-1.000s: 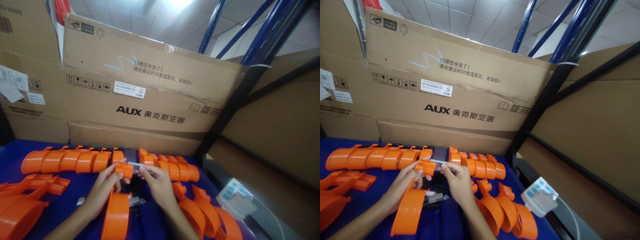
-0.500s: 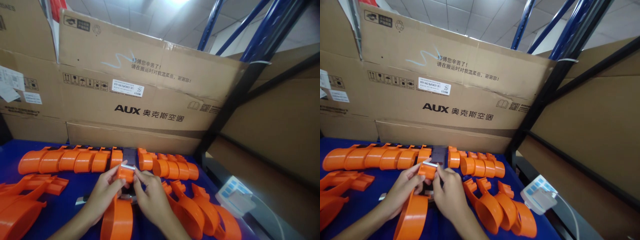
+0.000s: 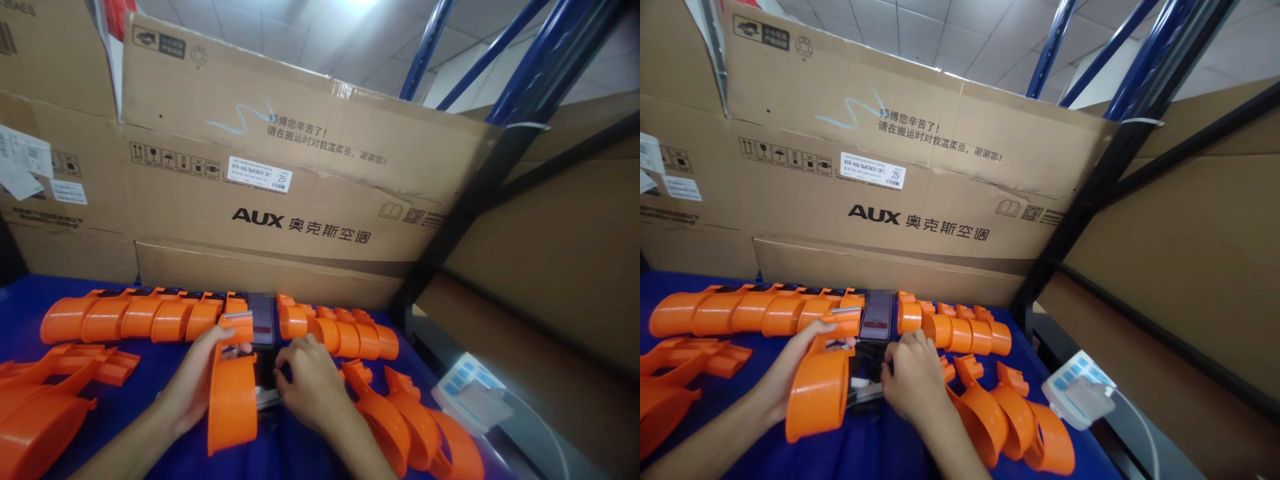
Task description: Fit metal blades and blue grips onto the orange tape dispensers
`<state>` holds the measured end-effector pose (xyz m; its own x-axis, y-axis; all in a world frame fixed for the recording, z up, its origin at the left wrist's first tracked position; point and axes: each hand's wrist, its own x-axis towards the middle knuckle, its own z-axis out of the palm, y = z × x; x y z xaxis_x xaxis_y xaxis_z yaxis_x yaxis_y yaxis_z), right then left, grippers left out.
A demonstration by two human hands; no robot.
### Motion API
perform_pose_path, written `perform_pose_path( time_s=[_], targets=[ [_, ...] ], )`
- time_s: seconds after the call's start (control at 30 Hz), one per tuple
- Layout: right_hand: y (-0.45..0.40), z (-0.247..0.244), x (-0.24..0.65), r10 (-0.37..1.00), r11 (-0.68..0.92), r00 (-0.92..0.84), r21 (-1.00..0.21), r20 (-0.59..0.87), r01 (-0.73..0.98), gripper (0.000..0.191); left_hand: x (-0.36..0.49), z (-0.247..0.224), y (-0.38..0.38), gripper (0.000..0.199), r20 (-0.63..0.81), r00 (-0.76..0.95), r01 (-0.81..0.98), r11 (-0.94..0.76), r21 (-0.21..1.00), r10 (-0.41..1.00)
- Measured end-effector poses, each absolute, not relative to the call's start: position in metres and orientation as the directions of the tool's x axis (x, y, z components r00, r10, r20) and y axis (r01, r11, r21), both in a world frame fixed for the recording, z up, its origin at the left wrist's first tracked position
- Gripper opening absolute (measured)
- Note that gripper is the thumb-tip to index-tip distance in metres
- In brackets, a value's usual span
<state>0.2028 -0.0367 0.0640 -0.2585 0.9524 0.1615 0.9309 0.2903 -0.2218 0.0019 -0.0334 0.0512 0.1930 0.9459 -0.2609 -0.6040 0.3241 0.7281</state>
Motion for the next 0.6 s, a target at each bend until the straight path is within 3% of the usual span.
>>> perform_pose_path(
  time_s=[0.17, 0.37, 0.6],
  targets=[
    [-0.035, 0.061, 0.2, 0.959, 0.282, -0.274, -0.176, 0.067, 0.943, 0.013, -0.001, 0.041, -0.034, 0.035, -0.298, 0.343, -0.55, 0.447, 0.705, 0.891],
    [-0.035, 0.061, 0.197, 0.957, 0.289, -0.287, -0.125, 0.032, 0.949, 0.017, 0.003, 0.038, -0.037, 0.046, -0.185, 0.369, -0.526, 0.369, 0.766, 0.911],
    [-0.037, 0.07, 0.204, 0.937, 0.308, -0.249, -0.246, 0.246, 0.919, 0.01, 0.013, 0.042, -0.033, 0.04, -0.06, 0.185, -0.466, 0.142, 0.874, 0.981]
  ],
)
